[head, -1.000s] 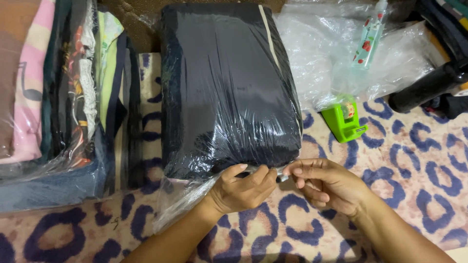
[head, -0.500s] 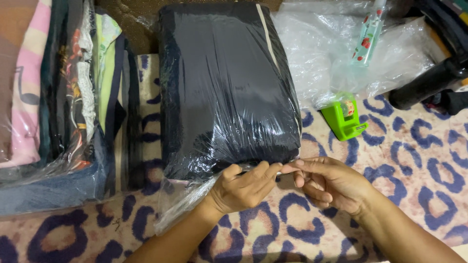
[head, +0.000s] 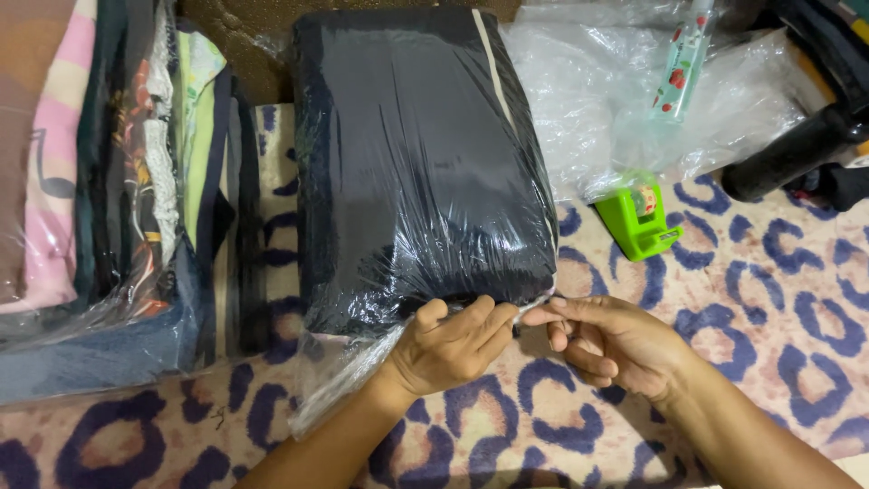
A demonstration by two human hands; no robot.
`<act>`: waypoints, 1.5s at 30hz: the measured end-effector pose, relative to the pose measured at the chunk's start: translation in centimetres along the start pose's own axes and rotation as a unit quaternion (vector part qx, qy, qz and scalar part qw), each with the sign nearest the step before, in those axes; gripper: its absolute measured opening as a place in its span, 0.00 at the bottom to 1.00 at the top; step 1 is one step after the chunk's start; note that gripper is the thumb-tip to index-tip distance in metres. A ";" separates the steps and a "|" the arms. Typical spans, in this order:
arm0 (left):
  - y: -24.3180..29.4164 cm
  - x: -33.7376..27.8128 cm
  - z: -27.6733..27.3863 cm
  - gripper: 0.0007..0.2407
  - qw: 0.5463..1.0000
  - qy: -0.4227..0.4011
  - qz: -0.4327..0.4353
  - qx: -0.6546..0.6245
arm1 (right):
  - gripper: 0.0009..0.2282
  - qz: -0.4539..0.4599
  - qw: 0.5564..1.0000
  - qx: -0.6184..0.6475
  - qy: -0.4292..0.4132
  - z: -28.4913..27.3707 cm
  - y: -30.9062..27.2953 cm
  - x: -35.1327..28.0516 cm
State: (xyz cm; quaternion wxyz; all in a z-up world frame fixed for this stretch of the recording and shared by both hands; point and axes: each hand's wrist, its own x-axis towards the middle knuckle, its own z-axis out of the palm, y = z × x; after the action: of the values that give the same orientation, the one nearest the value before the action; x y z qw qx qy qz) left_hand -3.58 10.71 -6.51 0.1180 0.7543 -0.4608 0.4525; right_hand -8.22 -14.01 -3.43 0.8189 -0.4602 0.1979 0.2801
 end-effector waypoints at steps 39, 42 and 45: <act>0.1 2.7 -1.9 0.07 0.980 -0.061 -0.127 -0.143 | 0.09 -0.632 0.316 -0.702 0.092 2.8 2.7 0.0; 0.1 3.1 -2.1 0.06 0.973 -0.062 -0.143 -0.171 | 0.10 -0.626 0.286 -0.714 0.125 2.6 3.0 0.2; 0.1 3.2 -2.2 0.04 0.963 -0.064 -0.170 -0.197 | 0.11 -0.608 0.244 -0.743 0.136 2.5 3.1 0.3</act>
State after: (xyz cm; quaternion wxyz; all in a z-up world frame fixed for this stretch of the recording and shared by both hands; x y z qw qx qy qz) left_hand -4.41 10.09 -2.74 0.3096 0.8109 -0.4122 0.2771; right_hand -9.84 -10.49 -4.36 0.0012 -0.8795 -0.3282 -0.3446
